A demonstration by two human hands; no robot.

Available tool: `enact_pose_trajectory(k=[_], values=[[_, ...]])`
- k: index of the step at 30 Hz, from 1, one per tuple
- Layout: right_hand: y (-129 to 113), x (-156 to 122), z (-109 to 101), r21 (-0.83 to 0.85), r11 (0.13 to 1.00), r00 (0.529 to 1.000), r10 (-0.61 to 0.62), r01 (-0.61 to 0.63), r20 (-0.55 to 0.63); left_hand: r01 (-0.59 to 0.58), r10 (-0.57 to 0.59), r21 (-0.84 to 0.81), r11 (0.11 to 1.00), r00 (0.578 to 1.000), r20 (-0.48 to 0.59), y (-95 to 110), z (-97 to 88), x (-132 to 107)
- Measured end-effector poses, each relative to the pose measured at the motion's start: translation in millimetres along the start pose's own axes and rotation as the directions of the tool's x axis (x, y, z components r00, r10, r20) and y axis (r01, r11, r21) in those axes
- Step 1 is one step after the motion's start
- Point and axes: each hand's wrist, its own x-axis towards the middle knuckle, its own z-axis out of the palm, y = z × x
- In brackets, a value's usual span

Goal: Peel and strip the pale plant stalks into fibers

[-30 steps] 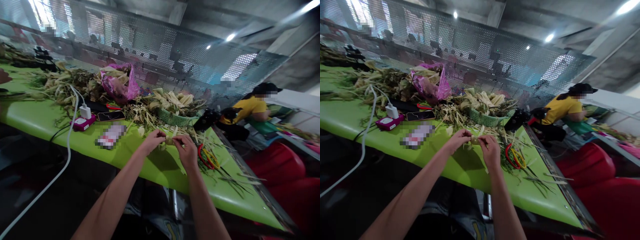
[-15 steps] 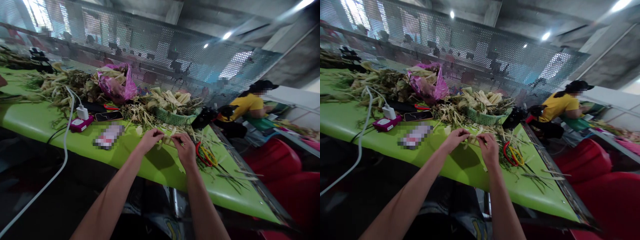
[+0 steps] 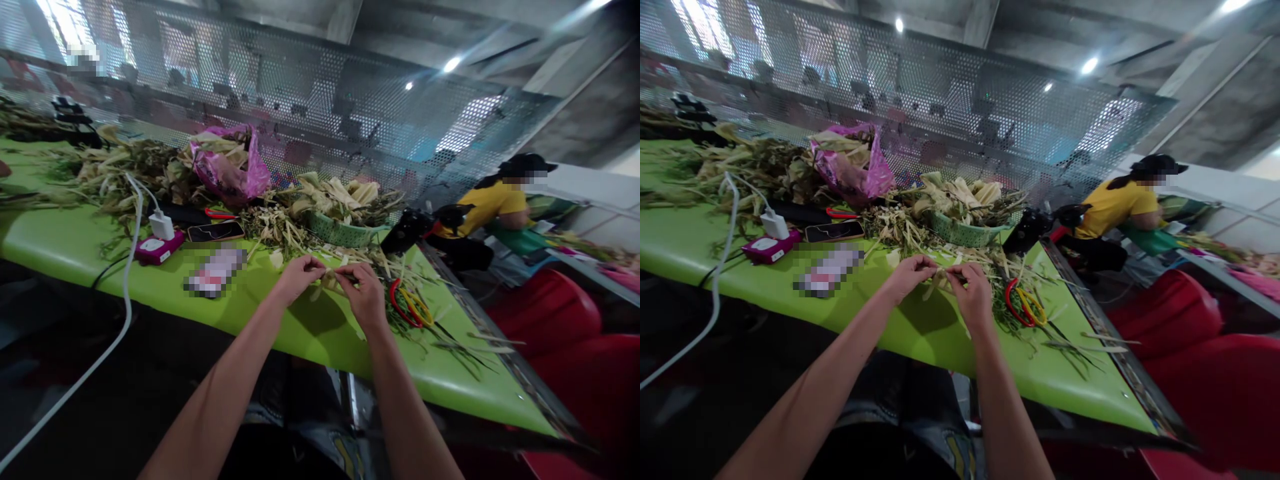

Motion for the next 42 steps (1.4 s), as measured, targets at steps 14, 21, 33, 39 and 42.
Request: enact_pose_trajectory(k=[14,21,33,39,42], values=[[-0.9,-0.4,1.7,0.020,1.000,1.000,0.023,-0.023,-0.003,0.068,-0.064,-0.166,0.984,0.998,0.028,-1.5,-0.4,-0.2],[-2.1,-0.8,2.2,-0.006,0.999,0.998,0.039,-0.040,-0.050,0.067,-0.061,-0.139,0.988,0.997,0.043,3.4,0.6,-2.7],[-8.9,-1.8,-0.8,0.067,0.998,1.000,0.004,-0.004,0.003,0.040,-0.038,-0.098,0.994,0.999,0.017,-0.2,0.4,-0.2],[-4.1,-4.7,1.8,0.087,0.995,0.997,0.052,-0.047,-0.058,0.043,-0.041,-0.079,0.996,0.999,0.024,-3.8,1.1,1.6],[-3.6,-5.9,5.3,0.118,0.990,0.993,0.092,-0.082,-0.080,0.047,-0.045,-0.070,0.996,0.998,0.035,-2.8,2.2,0.4]])
